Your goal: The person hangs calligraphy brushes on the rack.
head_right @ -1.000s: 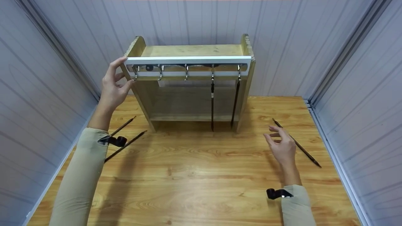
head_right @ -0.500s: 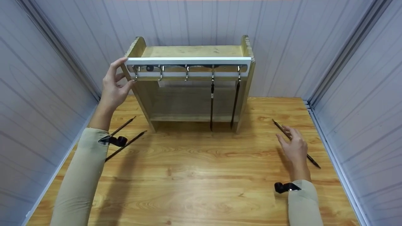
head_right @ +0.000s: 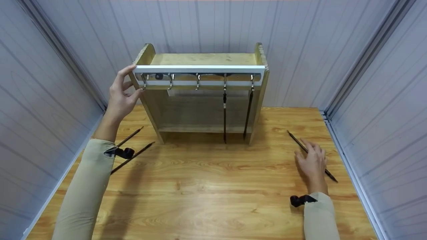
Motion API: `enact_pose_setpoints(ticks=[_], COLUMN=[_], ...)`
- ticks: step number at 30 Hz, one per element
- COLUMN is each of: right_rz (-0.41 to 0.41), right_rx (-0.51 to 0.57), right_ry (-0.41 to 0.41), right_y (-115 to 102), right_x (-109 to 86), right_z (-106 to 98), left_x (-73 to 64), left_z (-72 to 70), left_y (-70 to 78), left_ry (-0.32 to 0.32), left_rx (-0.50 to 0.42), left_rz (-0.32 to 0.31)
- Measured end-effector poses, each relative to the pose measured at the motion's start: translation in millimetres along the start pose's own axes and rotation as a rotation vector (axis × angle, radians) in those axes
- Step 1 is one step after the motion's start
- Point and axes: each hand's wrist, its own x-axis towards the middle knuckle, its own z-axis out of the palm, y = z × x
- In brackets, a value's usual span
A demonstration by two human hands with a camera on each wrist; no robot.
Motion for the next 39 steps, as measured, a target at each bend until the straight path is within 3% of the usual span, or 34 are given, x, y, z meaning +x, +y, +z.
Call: enact_pose_setpoints(ticks=[5,12,23,31,39], right_rz=[0.066,0.116,0.222,0.177,0.143], right_rx=[-0.004,0.012,0.146,0.089,0.034], right_ry=[-0.066,-0.088,-0.119,-0.081,-0.119], right_y=[9.8,15.5,17.8,14.6,11.2], right_x=[-3.4,-1.3,3.6,-0.3,-1.7], right_z=[1.2,-2.3,-2.4,0.6,4.6], left_x=[2.5,7.0,8.7,7.7,7.5], left_z=[3.9,9.6,10.1,8.4,5.8], left_y=[-0.2,-0.4,0.0,1.3,-0.8], left_ry=[-0.003,0.009,0.009,0.001,0.004], left_rx=[0.005,-0.013,-0.026,-0.032,-0.041], left_rz=[0.019,0.046,0.032,0.026,0.033])
